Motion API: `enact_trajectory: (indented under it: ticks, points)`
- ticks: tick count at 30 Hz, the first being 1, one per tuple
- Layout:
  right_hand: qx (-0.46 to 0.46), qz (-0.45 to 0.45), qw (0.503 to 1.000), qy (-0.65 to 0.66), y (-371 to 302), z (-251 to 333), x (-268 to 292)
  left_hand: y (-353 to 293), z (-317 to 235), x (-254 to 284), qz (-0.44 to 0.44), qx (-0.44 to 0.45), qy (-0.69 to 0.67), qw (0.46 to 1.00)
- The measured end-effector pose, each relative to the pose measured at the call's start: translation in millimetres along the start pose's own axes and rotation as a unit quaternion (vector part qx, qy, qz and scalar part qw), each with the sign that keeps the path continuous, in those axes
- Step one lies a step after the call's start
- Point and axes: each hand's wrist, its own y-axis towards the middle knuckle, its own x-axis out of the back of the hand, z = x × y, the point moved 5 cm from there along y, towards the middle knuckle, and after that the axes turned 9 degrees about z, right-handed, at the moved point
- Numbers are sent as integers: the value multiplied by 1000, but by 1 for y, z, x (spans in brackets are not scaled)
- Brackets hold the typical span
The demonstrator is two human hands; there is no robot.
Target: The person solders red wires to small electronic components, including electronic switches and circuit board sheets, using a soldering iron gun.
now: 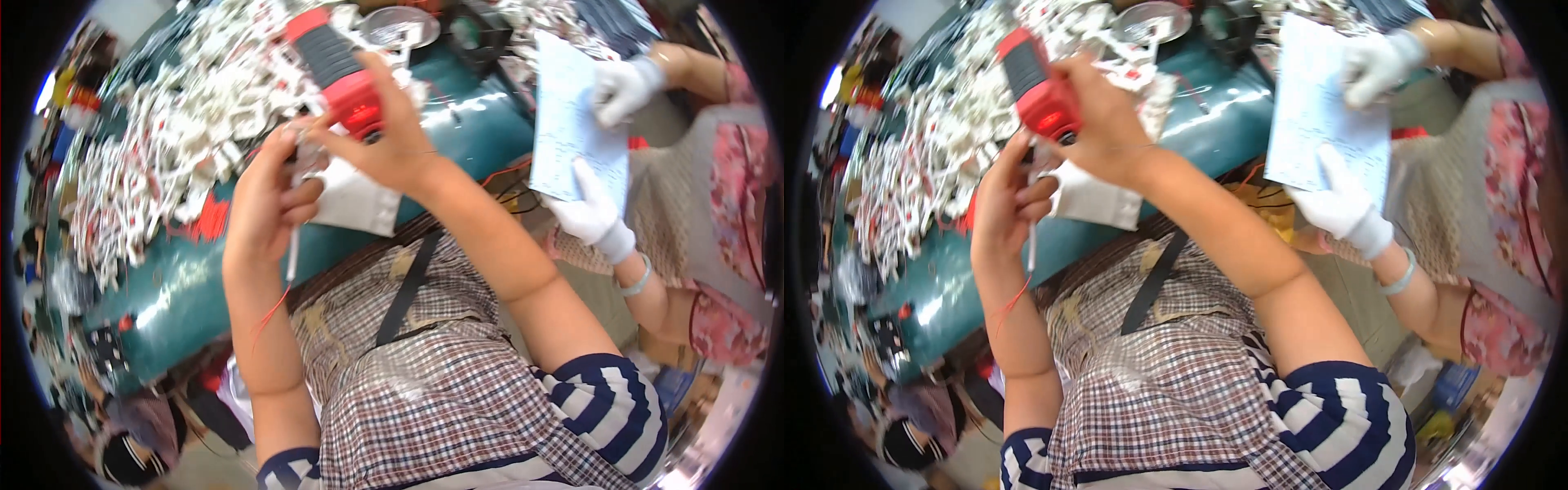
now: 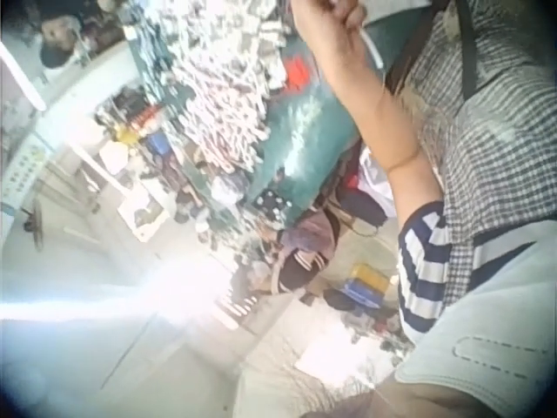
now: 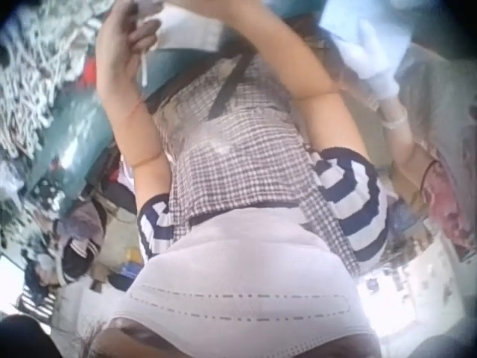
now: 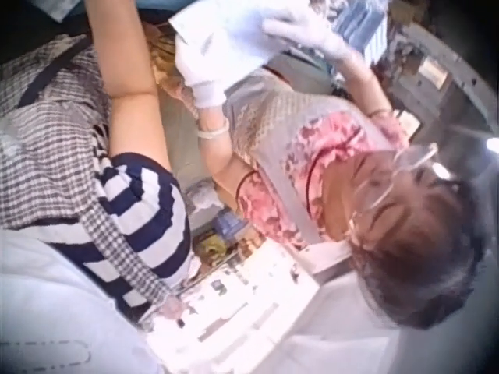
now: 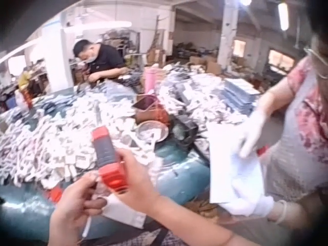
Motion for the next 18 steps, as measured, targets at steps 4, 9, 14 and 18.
enact_trajectory:
  ticks: [4,9,14,18]
  points:
    - [-67,80,991,79,3,-13,-2,3,-3,2,-32,5,1,999]
    - [-73,81,989,97,6,-18,-2,1,-7,-2,-27,-14,-1,1000]
    - [-49,79,989,115,9,-23,-1,4,-8,-5,-28,-12,15,999]
    - [-59,82,986,129,13,-27,0,4,-10,-10,-24,-18,30,999]
